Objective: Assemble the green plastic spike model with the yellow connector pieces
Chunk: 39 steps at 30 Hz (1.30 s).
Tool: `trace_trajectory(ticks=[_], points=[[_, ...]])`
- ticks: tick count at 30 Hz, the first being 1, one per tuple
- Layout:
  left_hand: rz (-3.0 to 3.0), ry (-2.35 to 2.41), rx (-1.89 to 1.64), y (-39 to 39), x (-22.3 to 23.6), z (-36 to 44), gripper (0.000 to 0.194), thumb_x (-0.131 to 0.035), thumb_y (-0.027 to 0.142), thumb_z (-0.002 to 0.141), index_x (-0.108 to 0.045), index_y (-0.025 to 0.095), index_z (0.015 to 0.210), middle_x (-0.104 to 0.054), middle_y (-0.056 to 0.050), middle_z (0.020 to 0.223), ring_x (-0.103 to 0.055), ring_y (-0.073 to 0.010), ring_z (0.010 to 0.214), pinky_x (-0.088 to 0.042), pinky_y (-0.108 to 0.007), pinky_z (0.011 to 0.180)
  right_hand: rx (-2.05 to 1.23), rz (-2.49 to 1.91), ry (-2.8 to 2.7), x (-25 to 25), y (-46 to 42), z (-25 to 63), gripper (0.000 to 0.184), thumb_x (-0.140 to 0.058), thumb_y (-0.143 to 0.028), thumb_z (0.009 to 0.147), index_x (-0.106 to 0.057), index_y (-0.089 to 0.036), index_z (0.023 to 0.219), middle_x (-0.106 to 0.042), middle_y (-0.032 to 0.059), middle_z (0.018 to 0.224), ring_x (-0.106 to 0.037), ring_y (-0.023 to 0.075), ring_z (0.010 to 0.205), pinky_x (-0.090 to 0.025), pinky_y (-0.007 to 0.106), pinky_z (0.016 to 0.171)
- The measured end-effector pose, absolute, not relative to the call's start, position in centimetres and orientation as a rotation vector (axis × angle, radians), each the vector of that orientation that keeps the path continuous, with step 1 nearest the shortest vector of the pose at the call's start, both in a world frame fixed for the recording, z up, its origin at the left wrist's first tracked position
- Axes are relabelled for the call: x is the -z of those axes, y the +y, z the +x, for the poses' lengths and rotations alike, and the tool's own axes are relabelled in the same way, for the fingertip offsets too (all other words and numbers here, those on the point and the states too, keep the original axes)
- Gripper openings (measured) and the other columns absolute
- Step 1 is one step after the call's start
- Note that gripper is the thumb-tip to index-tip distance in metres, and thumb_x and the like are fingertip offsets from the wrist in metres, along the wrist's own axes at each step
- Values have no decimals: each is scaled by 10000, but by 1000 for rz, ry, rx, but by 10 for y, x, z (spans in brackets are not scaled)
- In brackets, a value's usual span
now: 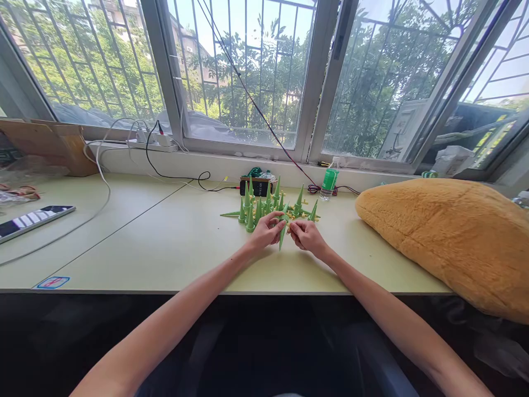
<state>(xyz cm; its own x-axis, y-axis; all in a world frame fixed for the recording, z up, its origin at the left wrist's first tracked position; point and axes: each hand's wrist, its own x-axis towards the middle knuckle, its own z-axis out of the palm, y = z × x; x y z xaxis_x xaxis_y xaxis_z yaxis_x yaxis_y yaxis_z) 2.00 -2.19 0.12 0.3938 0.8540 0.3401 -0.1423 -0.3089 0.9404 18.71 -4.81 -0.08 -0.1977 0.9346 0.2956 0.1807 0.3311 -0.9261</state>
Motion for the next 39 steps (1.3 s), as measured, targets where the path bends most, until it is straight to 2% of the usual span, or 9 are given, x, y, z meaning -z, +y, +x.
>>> trace_trajectory(ticks=[3, 6, 8, 21, 39], points=[[1581, 633, -1147, -24, -2, 21, 510, -708, 517, 739, -545, 183, 1088, -449, 86, 609, -423, -38, 361, -321, -190, 350, -1388, -952, -1420, -4, -47, 190, 385, -629, -528, 792, -533, -169, 694, -419, -74, 506, -251, 24, 308, -131, 182, 306], [1596, 640, -1157, -25, -3, 22, 503, -700, 524, 742, -556, 187, 1086, -445, 83, 623, -427, -32, 367, -319, -186, 354, -1634, -896, -1293, -9, -48, 193, 381, -705, -489, 750, -541, -148, 705, -405, -86, 529, -208, -5, 330, -110, 150, 303], [1598, 648, -1167, -24, -3, 23, 507, -698, 529, 740, -558, 187, 1088, -451, 83, 625, -426, -32, 361, -315, -189, 350, -1680, -877, -1244, -11, -48, 193, 373, -727, -463, 743, -543, -141, 710, -413, -85, 541, -209, -11, 338, -119, 140, 300], [1501, 696, -1086, -22, -2, 22, 597, -722, 548, 706, -557, 165, 1134, -457, 83, 521, -343, -39, 364, -232, -179, 352, -1448, -949, -1336, -8, -51, 188, 396, -716, -514, 727, -573, -150, 666, -438, -71, 471, -267, 17, 302, -135, 180, 297], [1407, 776, -1000, -22, 0, 22, 487, -735, 435, 739, -577, 135, 1088, -424, 87, 467, -312, -43, 356, -191, -186, 363, -1235, -1028, -1436, -4, -50, 187, 362, -720, -469, 705, -585, -155, 588, -411, -64, 413, -276, 33, 300, -154, 189, 286]])
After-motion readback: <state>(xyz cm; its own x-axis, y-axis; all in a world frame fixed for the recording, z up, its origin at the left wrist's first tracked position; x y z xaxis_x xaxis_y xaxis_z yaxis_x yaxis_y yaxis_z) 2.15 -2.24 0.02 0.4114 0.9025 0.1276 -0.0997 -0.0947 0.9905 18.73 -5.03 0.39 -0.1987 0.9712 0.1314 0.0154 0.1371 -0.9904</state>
